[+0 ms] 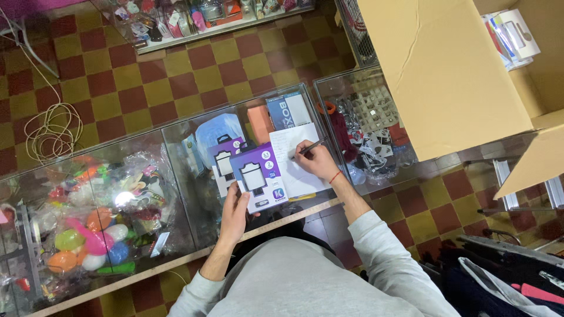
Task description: The person takes boxes of electronic products from a glass counter, writes notes on a paper pad with a pen, and hangs the boxes onto hooks on a wall shelf.
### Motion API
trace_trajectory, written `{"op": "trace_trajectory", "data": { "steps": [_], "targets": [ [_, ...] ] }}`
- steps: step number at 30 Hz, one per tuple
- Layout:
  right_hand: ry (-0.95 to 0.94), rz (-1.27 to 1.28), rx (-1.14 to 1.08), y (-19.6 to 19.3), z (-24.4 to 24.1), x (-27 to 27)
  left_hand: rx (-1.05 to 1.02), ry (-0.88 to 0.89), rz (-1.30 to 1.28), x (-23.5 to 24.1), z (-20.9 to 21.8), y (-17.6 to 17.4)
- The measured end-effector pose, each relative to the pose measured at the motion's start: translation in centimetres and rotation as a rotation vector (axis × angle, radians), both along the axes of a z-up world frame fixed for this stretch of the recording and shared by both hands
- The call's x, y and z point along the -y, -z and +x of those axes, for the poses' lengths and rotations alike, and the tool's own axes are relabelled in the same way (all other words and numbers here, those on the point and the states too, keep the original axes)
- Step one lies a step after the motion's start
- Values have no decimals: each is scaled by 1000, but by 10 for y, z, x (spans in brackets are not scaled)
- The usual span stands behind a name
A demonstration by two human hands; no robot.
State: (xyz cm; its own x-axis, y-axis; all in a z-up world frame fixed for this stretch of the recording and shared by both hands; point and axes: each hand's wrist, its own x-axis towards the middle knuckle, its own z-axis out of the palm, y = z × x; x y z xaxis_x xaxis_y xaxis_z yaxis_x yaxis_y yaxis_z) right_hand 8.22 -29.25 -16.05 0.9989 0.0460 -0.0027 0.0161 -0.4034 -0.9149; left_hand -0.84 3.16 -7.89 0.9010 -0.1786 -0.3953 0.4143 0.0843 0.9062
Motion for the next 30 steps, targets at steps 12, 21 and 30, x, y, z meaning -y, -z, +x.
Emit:
{"op": "trace_trajectory", "data": {
  "steps": [12, 21, 30],
  "targets": [
    [55, -146, 70, -49, 4, 4, 12, -28, -9, 2, -2, -8],
    [138, -628, 222, -36, -17, 8, -8, -39, -11, 6, -3, -19],
    [172, -616, 111, -29, -23, 5, 70, 63, 146, 16, 1, -24]
  ]
}}
